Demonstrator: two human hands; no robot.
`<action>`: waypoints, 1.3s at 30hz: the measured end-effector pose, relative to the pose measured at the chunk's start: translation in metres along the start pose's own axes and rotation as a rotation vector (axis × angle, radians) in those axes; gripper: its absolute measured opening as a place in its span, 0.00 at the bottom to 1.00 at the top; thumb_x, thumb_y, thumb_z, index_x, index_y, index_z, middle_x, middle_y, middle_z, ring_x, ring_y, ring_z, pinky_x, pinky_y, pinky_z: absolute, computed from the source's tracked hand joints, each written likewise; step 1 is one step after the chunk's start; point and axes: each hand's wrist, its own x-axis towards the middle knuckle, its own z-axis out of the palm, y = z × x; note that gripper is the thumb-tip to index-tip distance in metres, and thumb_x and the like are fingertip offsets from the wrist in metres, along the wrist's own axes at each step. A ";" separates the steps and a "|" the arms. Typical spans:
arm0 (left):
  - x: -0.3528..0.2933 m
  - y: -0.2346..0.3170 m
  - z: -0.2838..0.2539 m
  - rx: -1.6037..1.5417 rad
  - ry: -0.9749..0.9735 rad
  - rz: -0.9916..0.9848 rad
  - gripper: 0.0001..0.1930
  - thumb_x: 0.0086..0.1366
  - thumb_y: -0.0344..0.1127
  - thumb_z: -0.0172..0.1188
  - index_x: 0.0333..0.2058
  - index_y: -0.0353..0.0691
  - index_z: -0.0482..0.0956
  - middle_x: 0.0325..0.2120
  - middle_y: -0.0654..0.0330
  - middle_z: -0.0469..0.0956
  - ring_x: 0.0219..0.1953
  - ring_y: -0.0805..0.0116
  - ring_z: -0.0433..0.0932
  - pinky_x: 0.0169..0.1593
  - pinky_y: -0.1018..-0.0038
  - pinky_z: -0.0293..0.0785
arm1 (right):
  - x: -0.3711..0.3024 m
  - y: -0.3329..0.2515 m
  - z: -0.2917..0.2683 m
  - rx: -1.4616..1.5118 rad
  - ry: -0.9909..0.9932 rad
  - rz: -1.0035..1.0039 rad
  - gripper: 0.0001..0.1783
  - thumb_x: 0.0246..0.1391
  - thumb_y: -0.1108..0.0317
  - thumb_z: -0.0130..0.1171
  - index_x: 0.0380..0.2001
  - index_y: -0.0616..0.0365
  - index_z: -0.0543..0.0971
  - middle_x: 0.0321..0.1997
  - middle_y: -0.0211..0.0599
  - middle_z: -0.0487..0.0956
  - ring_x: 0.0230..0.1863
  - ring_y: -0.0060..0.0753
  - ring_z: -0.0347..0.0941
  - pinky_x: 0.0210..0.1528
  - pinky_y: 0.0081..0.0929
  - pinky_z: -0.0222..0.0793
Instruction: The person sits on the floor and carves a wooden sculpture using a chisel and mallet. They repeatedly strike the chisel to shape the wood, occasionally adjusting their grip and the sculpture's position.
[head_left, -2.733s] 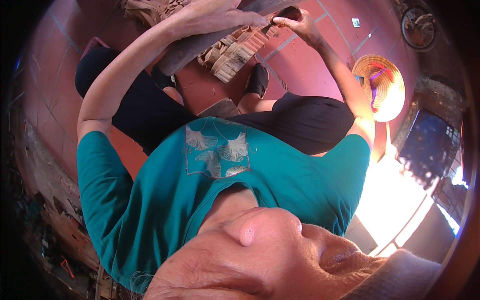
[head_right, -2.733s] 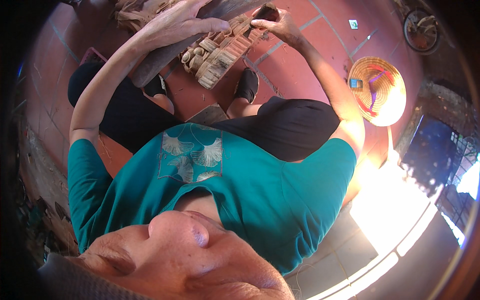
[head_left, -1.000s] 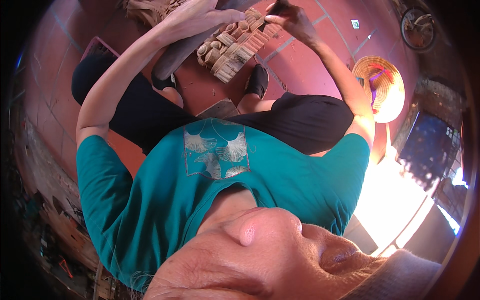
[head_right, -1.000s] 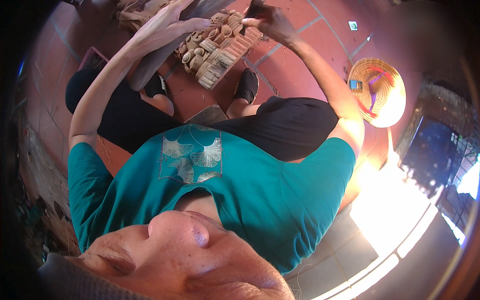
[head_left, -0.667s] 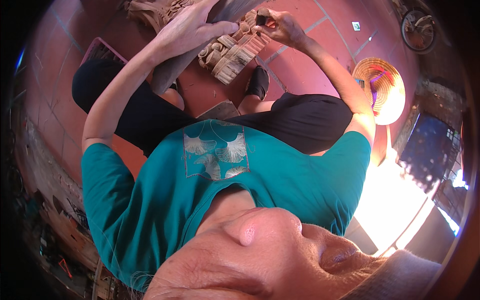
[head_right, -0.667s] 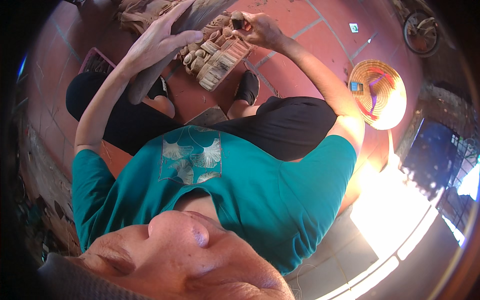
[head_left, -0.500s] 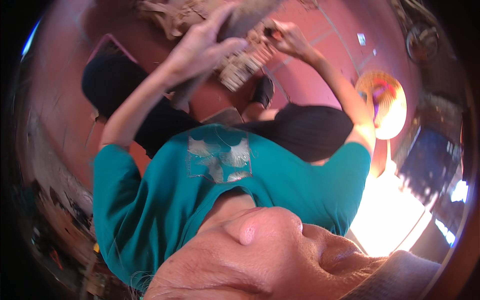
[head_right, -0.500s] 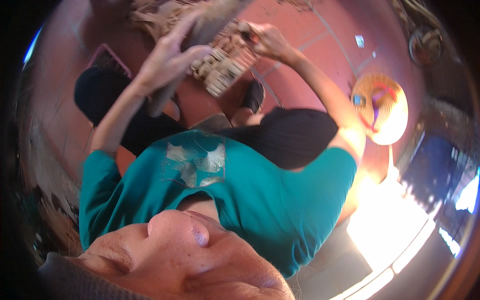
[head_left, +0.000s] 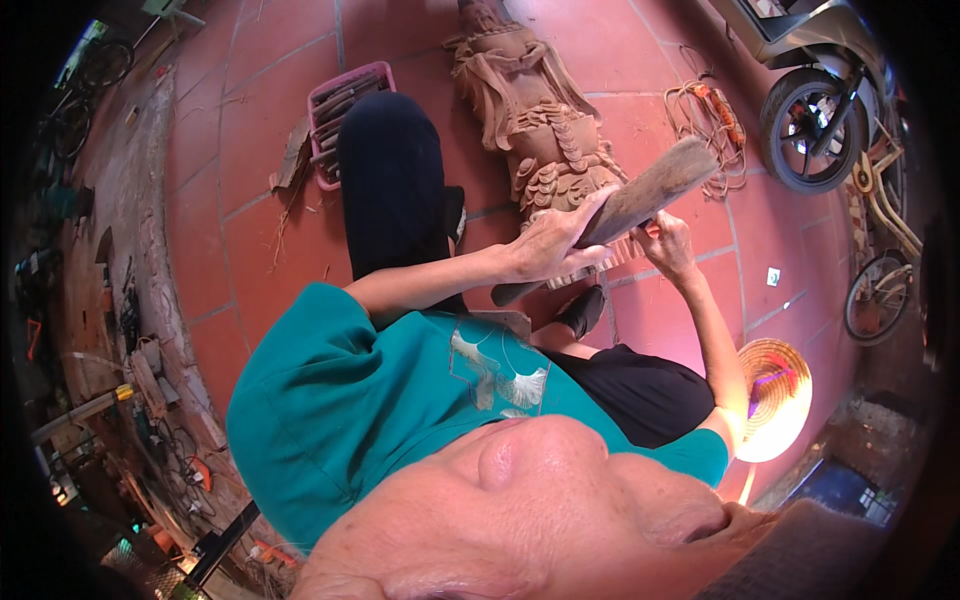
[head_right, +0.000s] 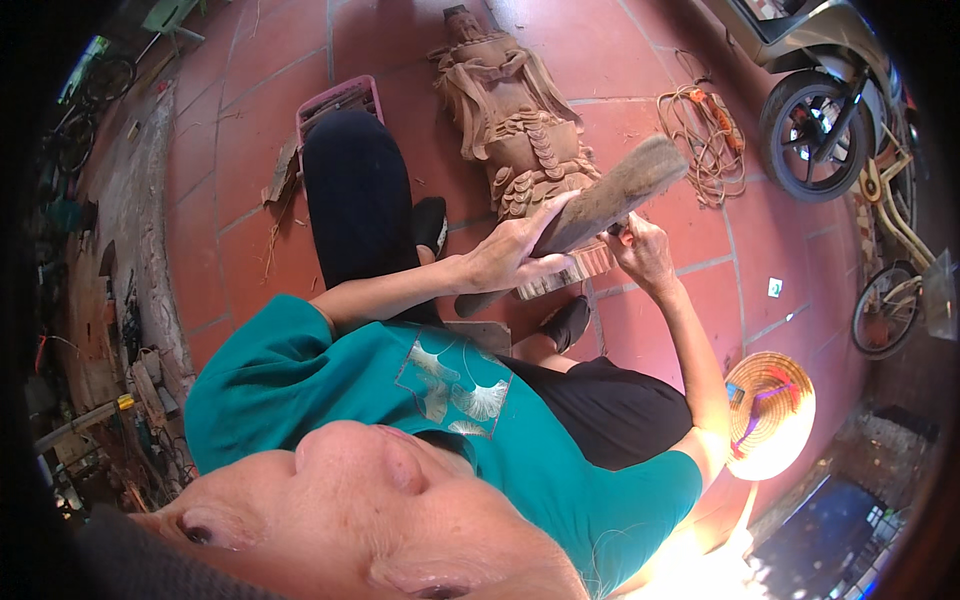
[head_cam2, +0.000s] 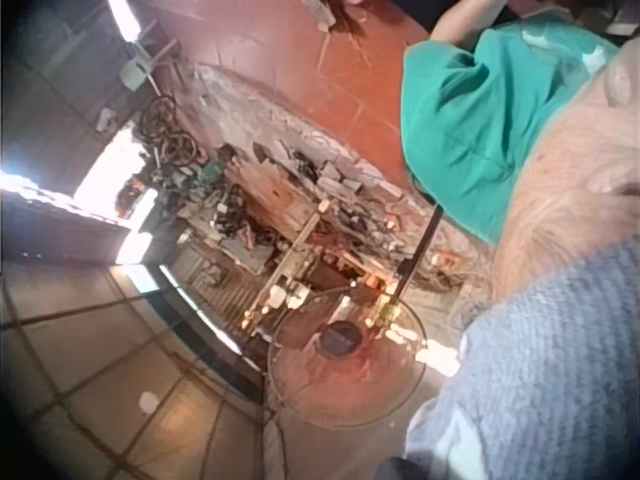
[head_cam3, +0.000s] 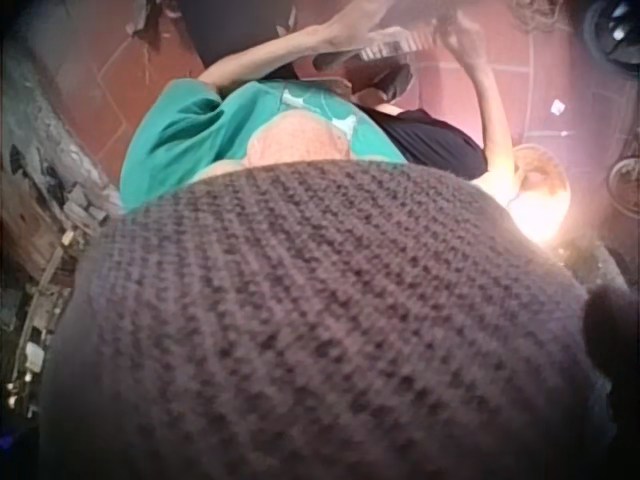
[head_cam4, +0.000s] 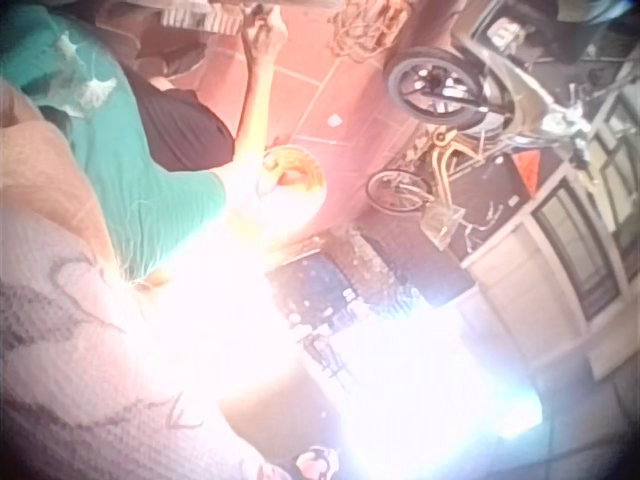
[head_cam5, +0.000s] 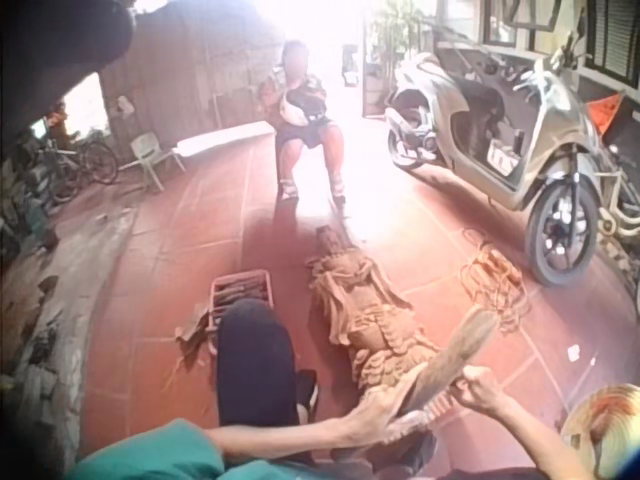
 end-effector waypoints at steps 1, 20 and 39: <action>0.000 -0.004 0.001 0.033 0.009 0.020 0.46 0.62 0.44 0.64 0.71 0.36 0.49 0.31 0.35 0.80 0.35 0.36 0.83 0.42 0.49 0.78 | 0.000 0.001 0.000 0.010 -0.019 0.001 0.15 0.52 0.66 0.72 0.39 0.60 0.79 0.29 0.45 0.82 0.31 0.46 0.83 0.35 0.37 0.76; -0.001 -0.020 -0.014 -0.214 -0.021 -0.238 0.46 0.62 0.49 0.65 0.69 0.26 0.55 0.47 0.32 0.79 0.51 0.45 0.81 0.58 0.59 0.72 | -0.006 -0.005 0.007 -0.213 0.065 -0.047 0.13 0.53 0.70 0.72 0.35 0.58 0.75 0.27 0.38 0.85 0.30 0.38 0.85 0.33 0.33 0.79; -0.001 -0.023 -0.015 -0.220 -0.040 -0.257 0.44 0.62 0.48 0.66 0.68 0.28 0.57 0.48 0.36 0.79 0.52 0.50 0.80 0.58 0.61 0.72 | -0.008 0.002 -0.012 -0.019 0.086 0.023 0.12 0.51 0.69 0.72 0.34 0.57 0.77 0.27 0.37 0.84 0.30 0.39 0.84 0.33 0.32 0.79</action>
